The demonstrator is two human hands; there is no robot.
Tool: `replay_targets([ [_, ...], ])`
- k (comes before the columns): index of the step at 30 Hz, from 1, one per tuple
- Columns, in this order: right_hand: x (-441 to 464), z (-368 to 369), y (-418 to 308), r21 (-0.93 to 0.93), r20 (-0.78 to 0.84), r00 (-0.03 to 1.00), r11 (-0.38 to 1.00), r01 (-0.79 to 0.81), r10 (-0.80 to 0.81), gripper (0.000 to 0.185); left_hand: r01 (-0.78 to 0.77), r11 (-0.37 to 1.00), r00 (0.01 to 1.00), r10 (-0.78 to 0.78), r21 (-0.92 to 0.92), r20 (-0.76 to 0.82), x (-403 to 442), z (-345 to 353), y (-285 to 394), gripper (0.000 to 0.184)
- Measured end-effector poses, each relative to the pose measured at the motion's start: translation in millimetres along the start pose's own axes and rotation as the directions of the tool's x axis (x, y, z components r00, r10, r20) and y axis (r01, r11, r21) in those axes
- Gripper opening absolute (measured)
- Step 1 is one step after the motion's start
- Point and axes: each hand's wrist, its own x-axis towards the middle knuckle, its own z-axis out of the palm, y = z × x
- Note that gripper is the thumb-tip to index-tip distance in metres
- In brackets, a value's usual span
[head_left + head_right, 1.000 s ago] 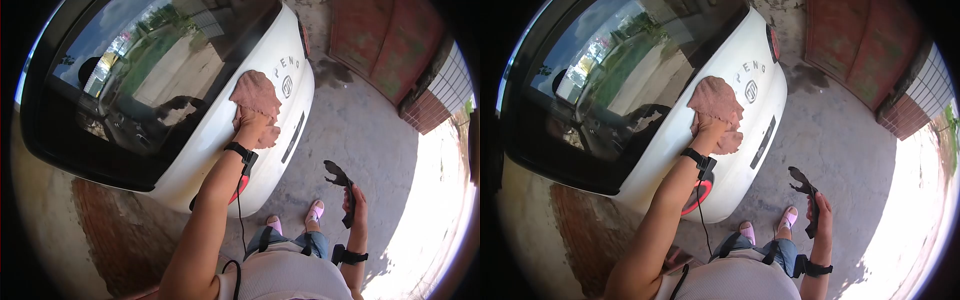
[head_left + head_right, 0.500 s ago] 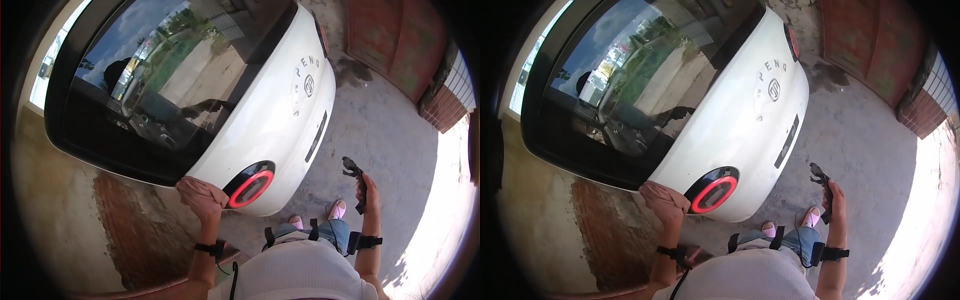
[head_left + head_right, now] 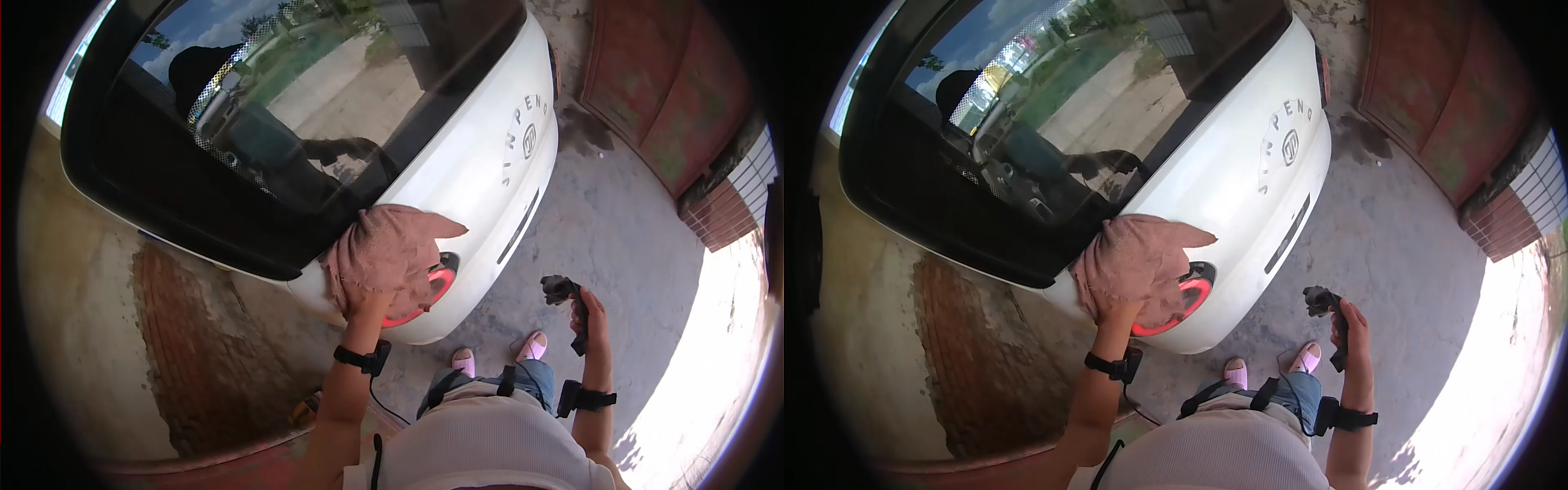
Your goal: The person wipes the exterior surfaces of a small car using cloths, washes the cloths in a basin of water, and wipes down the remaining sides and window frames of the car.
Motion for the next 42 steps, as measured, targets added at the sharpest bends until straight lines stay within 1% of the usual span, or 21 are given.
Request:
replay_targets([
  [2,-1.0,-10.6,7.4,0.012,-0.041,0.999,1.0,-0.003,0.003,0.031,0.14,0.989,0.989,-0.138,0.044,-0.053,-27.8,-24.1,-27.8,0.089],
  [4,-4.2,-13.8,6.2,0.046,-0.064,0.998,0.999,0.018,-0.016,0.031,0.113,0.945,0.984,-0.065,0.305,-0.163,-40.0,-18.0,-67.6,0.089],
  [5,-6.1,-16.3,4.2,0.057,-0.072,0.997,0.998,0.031,-0.027,0.031,0.085,0.952,0.986,-0.039,0.295,-0.159,-41.1,-9.5,-66.0,0.089],
  [6,-7.4,-17.9,2.1,0.066,-0.091,0.995,0.997,0.036,-0.03,0.031,0.105,0.907,0.985,-0.152,0.408,0.083,-42.3,-6.2,-58.6,0.088],
  [7,-7.1,-16.8,-0.5,0.056,-0.111,0.993,0.998,0.032,-0.026,0.031,0.086,0.85,0.914,-0.275,0.52,0.298,-37.4,-2.1,-51.1,0.088],
  [8,-6.9,-16.7,-1.8,0.05,-0.133,0.991,0.998,0.025,-0.018,0.03,0.014,0.971,0.873,-0.129,0.24,0.47,-28.7,-1.0,-45.4,0.086],
  [9,-6.7,-18.8,-2.1,0.067,-0.156,0.988,0.997,0.034,-0.023,0.03,-0.014,0.973,0.874,-0.1,0.231,0.475,-14.6,6.6,-28.6,0.086],
  [11,-6.0,-26.0,-5.2,0.105,-0.146,0.989,0.993,0.055,-0.04,0.03,-0.289,0.888,0.926,0.164,0.358,0.341,18.0,27.2,24.2,0.082],
  [13,-6.7,-33.4,-9.1,0.133,-0.161,0.986,0.988,0.072,-0.05,0.03,-0.394,0.861,0.911,0.321,0.32,0.259,60.2,40.5,79.6,0.078],
  [16,-5.0,-58.9,-11.5,0.193,-0.207,0.976,0.975,0.106,-0.065,0.032,-0.496,0.833,0.865,0.448,0.245,0.227,126.8,70.3,154.4,0.075],
  [19,-10.5,-89.7,-17.6,0.222,-0.256,0.965,0.968,0.119,-0.06,0.031,-0.535,0.829,0.831,0.481,0.164,0.279,176.7,94.9,203.3,0.072],
  [23,-14.1,-154.1,-32.9,0.15,-0.319,0.947,0.986,0.069,-0.018,0.03,-0.426,0.902,0.879,0.395,0.069,0.265,150.0,93.2,183.0,0.067],
  [25,-6.7,-186.1,-49.4,0.058,-0.33,0.944,0.998,0.022,-0.001,0.028,-0.283,0.952,0.947,0.257,0.118,0.195,108.9,78.2,143.4,0.065],
  [27,6.7,-209.1,-64.8,-0.12,-0.46,0.887,0.993,-0.018,-0.04,0.027,-0.088,0.971,0.996,0.08,0.22,0.044,64.2,60.6,107.0,0.063],
  [28,11.2,-222.5,-74.9,-0.167,-0.396,0.915,0.986,0.008,-0.074,0.027,0.028,0.959,0.997,-0.006,0.281,-0.079,42.5,53.2,93.4,0.062],
  [30,24.5,-219.5,-101.9,-0.203,-0.405,0.907,0.979,0.034,-0.116,0.028,0.241,0.91,0.935,-0.124,0.338,-0.333,10.2,53.0,83.9,0.06],
  [32,47.7,-220.6,-124.4,-0.235,-0.397,0.904,0.97,0.064,-0.156,0.029,0.335,0.903,0.927,-0.266,0.268,-0.264,10.2,60.4,95.9,0.062],
  [34,78.6,-210.6,-143.2,-0.199,-0.319,0.936,0.976,0.088,-0.149,0.03,0.358,0.909,0.929,-0.324,0.214,-0.18,34.6,83.1,128.5,0.063],
  [36,107.8,-197.4,-167.1,-0.249,-0.209,0.961,0.96,0.125,-0.179,0.031,0.318,0.931,0.946,-0.3,0.177,-0.121,75.5,113.2,170.6,0.065],
  [39,163.7,-190.9,-204.5,-0.293,-0.078,0.965,0.931,0.216,-0.249,0.029,0.209,0.969,0.978,-0.206,0.132,-0.041,150.0,153.1,234.2,0.067],
  [42,198.9,-191.7,-247.3,-0.266,-0.078,0.944,0.919,0.291,-0.321,0.029,0.071,0.994,0.997,-0.074,0.085,0.038,213.2,187.7,295.2,0.07],
])
